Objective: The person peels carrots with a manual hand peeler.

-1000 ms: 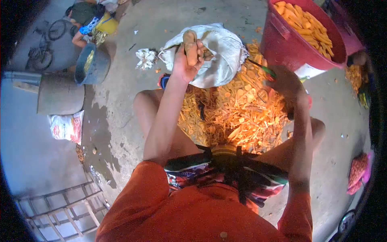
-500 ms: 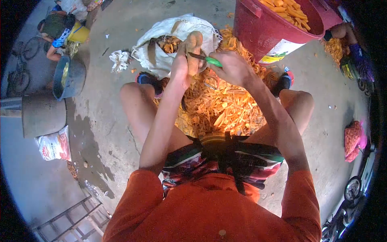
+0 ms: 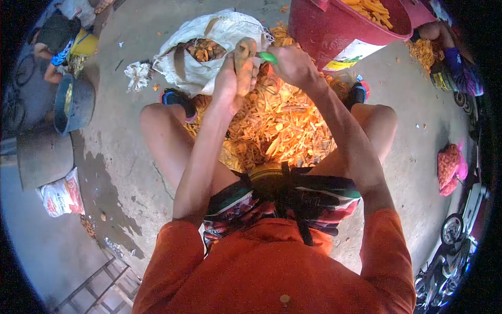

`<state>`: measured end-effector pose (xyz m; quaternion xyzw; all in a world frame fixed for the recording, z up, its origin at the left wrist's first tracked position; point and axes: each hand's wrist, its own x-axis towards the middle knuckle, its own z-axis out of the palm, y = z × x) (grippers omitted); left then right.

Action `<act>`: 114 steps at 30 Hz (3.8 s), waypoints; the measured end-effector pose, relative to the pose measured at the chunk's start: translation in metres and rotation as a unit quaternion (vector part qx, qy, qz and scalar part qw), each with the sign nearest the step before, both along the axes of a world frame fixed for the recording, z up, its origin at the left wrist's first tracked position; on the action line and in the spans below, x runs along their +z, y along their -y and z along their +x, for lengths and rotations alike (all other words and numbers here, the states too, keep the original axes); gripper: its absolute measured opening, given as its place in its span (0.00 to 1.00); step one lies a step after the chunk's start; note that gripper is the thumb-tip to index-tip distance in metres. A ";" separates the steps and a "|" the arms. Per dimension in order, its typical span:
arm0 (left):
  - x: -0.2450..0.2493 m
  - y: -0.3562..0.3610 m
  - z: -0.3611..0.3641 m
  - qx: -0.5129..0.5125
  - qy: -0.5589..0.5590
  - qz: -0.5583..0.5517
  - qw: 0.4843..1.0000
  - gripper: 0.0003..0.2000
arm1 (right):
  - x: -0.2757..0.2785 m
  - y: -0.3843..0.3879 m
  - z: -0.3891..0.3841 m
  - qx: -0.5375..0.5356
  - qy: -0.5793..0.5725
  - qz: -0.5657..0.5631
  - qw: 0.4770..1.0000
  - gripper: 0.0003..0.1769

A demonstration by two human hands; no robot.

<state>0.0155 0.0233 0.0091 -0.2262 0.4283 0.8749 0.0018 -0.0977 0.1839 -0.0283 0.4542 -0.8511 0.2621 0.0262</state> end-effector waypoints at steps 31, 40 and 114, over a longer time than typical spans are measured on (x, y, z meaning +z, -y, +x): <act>-0.007 0.003 0.016 -0.027 0.003 -0.005 1.000 0.15 | 0.010 0.003 0.033 -0.054 -0.004 0.066 0.996 0.12; -0.008 -0.011 0.020 -0.087 0.055 0.004 0.995 0.14 | -0.102 -0.037 -0.056 -0.082 -0.148 0.208 0.963 0.11; -0.041 0.011 0.039 -0.233 0.041 -0.620 0.748 0.22 | -0.102 -0.036 -0.045 -0.067 -0.113 0.185 0.974 0.09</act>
